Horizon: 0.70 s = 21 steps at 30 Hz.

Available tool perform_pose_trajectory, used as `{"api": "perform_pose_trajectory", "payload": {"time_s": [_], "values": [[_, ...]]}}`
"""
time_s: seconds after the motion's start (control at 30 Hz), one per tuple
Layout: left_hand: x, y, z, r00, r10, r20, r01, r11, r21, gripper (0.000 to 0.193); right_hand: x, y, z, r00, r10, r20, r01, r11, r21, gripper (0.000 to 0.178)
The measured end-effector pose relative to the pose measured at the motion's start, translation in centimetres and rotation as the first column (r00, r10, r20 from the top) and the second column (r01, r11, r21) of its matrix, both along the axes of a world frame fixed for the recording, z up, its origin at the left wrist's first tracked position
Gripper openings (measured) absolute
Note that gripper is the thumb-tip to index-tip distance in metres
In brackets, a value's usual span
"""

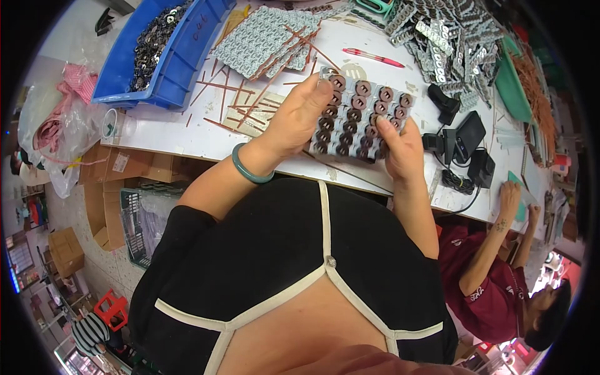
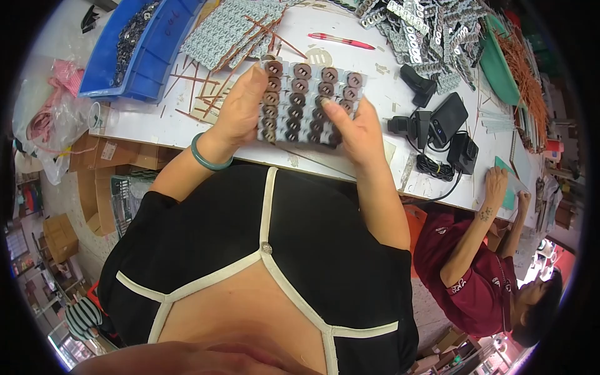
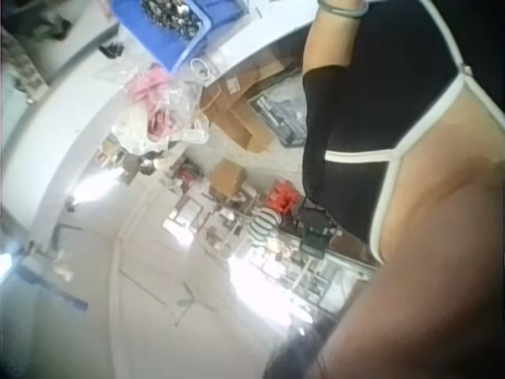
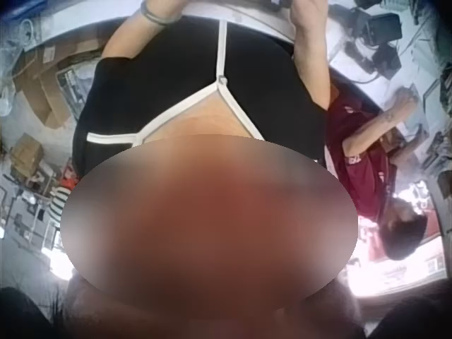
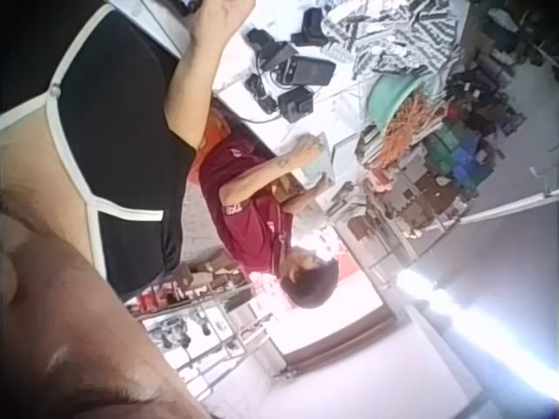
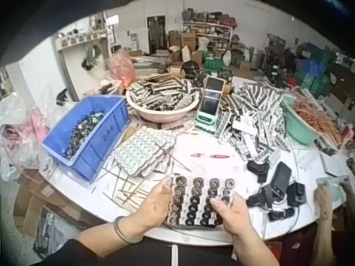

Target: Assembling and inspecting electronic component strips at a workbench.

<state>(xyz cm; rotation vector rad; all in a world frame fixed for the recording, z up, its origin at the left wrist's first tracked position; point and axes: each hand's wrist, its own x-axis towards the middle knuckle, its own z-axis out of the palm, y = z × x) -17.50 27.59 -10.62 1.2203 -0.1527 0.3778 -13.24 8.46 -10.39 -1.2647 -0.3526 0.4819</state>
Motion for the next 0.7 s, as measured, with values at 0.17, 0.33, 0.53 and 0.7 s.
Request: {"api": "perform_pose_trajectory", "payload": {"time_s": [0.17, 0.33, 0.53, 0.7], "values": [[0.5, 0.2, 0.5, 0.824, -0.565, 0.034, 0.531, 0.75, -0.394, 0.048, -0.9, 1.1, -0.3, 0.977, 0.058, -0.206, 0.01, 0.948, 0.317, 0.043], [-0.6, -0.9, 1.1, 0.995, -0.063, -0.074, 0.057, 0.996, -0.074, 0.044, -0.2, 1.3, 0.5, 0.976, 0.015, 0.215, 0.027, 0.981, -0.19, 0.035], [0.1, 0.2, -0.2, 0.66, -0.716, 0.23, 0.679, 0.436, -0.591, 0.035, -1.0, 1.6, -1.0, 0.912, 0.354, -0.207, -0.224, 0.852, 0.473, 0.036], [-0.3, -0.5, 1.2, 0.966, -0.126, -0.228, 0.105, 0.989, -0.106, 0.035, -0.8, 2.9, 0.6, 0.98, -0.036, 0.195, 0.067, 0.986, -0.153, 0.025]]}}
